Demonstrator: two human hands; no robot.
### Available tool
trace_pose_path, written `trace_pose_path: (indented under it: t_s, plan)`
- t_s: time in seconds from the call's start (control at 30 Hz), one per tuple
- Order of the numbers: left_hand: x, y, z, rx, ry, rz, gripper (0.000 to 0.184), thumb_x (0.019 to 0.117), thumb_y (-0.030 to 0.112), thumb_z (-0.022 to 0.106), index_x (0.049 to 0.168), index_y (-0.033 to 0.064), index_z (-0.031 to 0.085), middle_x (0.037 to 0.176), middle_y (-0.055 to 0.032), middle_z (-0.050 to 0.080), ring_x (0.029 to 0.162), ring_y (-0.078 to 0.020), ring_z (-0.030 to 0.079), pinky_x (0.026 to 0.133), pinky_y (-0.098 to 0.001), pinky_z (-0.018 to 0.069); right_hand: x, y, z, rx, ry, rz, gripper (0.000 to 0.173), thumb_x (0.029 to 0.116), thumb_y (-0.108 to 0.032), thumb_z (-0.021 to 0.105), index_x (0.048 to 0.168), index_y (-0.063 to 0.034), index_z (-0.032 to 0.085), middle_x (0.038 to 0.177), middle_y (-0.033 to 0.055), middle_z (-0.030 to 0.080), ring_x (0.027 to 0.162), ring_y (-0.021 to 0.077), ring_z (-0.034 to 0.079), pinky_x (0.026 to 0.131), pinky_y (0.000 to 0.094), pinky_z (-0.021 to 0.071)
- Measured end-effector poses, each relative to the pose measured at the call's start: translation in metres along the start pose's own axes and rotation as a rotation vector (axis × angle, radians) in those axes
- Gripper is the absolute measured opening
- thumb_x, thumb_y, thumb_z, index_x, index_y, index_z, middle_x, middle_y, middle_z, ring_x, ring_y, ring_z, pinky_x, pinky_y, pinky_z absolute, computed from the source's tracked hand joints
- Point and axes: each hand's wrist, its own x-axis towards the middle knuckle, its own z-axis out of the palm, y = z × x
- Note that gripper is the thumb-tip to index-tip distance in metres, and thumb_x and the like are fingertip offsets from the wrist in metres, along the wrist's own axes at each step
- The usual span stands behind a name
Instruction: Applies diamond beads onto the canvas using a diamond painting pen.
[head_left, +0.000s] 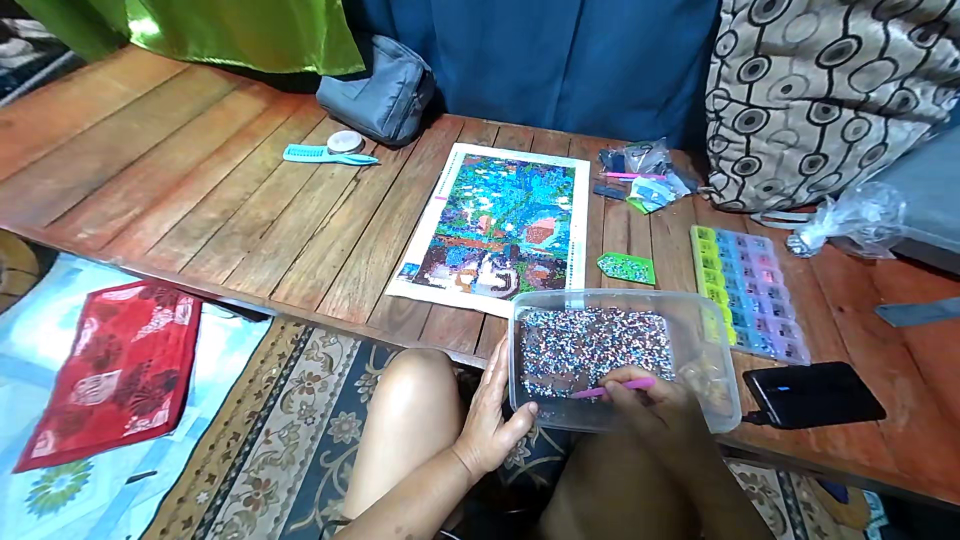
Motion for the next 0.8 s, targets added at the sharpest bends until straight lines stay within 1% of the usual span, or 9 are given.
trace_pose_path:
  t_s: [0.03, 0.13, 0.23, 0.33, 0.5, 0.57, 0.7, 0.8]
  plan:
    - [0.0, 0.0, 0.0002, 0.0, 0.003, 0.001, 0.084, 0.095, 0.053, 0.049, 0.159, 0.0022, 0.03, 0.164, -0.0179, 0.029, 0.152, -0.021, 0.03, 0.122, -0.0405, 0.0255, 0.0002, 0.0001, -0.0001, 0.006, 0.002, -0.001, 0.028, 0.0936, -0.027, 0.053, 0.086, -0.0101, 0.073, 0.068, -0.0053, 0.065, 0.059, 0.0, 0.058, 0.06, 0.0212, 0.048]
    - [0.0, -0.0005, 0.0005, 0.002, 0.009, 0.014, 0.083, 0.0955, 0.053, 0.05, 0.158, 0.0011, 0.031, 0.164, -0.0191, 0.03, 0.152, -0.0217, 0.03, 0.122, -0.0398, 0.0254, 0.0001, 0.0001, -0.0003, 0.036, -0.004, 0.004, 0.027, 0.0934, -0.026, 0.053, 0.087, -0.0087, 0.073, 0.069, -0.0047, 0.065, 0.06, -0.0012, 0.058, 0.059, 0.0184, 0.0489]
    - [-0.0001, -0.0004, 0.0005, 0.011, 0.011, 0.012, 0.083, 0.0955, 0.053, 0.049, 0.158, 0.0014, 0.031, 0.163, -0.0189, 0.031, 0.152, -0.0221, 0.03, 0.122, -0.0409, 0.0251, 0.0005, 0.0003, 0.0002, 0.031, -0.012, 0.004, 0.027, 0.0934, -0.027, 0.054, 0.087, -0.0093, 0.073, 0.067, -0.0054, 0.064, 0.059, -0.0005, 0.056, 0.06, 0.0214, 0.0466]
    - [0.0, -0.0003, 0.0005, 0.008, 0.009, 0.006, 0.083, 0.0953, 0.053, 0.049, 0.159, 0.0023, 0.031, 0.164, -0.0181, 0.031, 0.152, -0.0222, 0.03, 0.122, -0.0416, 0.0246, 0.0008, 0.0008, 0.0006, 0.016, -0.014, -0.003, 0.028, 0.0935, -0.027, 0.053, 0.086, -0.0094, 0.073, 0.066, -0.0051, 0.064, 0.057, -0.0012, 0.056, 0.055, 0.0188, 0.0472]
    - [0.0008, -0.0014, 0.0008, 0.001, 0.01, 0.024, 0.082, 0.0959, 0.052, 0.049, 0.158, 0.0017, 0.031, 0.164, -0.0184, 0.03, 0.152, -0.021, 0.031, 0.122, -0.0404, 0.0253, 0.0011, -0.0004, 0.0005, 0.022, -0.02, 0.009, 0.028, 0.0936, -0.027, 0.053, 0.086, -0.009, 0.073, 0.066, -0.0042, 0.064, 0.056, -0.0003, 0.056, 0.054, 0.0194, 0.047]
    - [0.0013, -0.0013, 0.0004, 0.0, 0.002, 0.021, 0.084, 0.0959, 0.054, 0.049, 0.159, 0.0018, 0.029, 0.164, -0.0179, 0.03, 0.151, -0.0203, 0.031, 0.122, -0.0397, 0.0257, 0.0012, 0.0, 0.0005, 0.011, -0.016, 0.0, 0.028, 0.0935, -0.027, 0.052, 0.086, -0.0095, 0.073, 0.066, -0.0042, 0.064, 0.057, -0.0002, 0.056, 0.055, 0.0196, 0.0473]
    - [0.0004, 0.0014, -0.0004, -0.004, -0.001, -0.004, 0.085, 0.0956, 0.055, 0.048, 0.159, 0.0018, 0.029, 0.164, -0.0183, 0.03, 0.152, -0.0214, 0.03, 0.122, -0.0418, 0.0249, 0.0015, 0.0024, 0.0018, -0.018, 0.013, -0.036, 0.029, 0.0931, -0.027, 0.052, 0.084, -0.0091, 0.073, 0.066, -0.0034, 0.064, 0.057, 0.0013, 0.058, 0.056, 0.0217, 0.048]
    - [0.0002, 0.0012, 0.0, 0.003, 0.005, 0.002, 0.085, 0.0955, 0.055, 0.049, 0.159, 0.0021, 0.029, 0.164, -0.0177, 0.03, 0.151, -0.0209, 0.031, 0.122, -0.0414, 0.0255, 0.0018, 0.0023, 0.0012, -0.015, 0.014, -0.042, 0.029, 0.094, -0.027, 0.052, 0.084, -0.0086, 0.073, 0.066, -0.0034, 0.064, 0.058, 0.001, 0.057, 0.057, 0.0208, 0.0482]
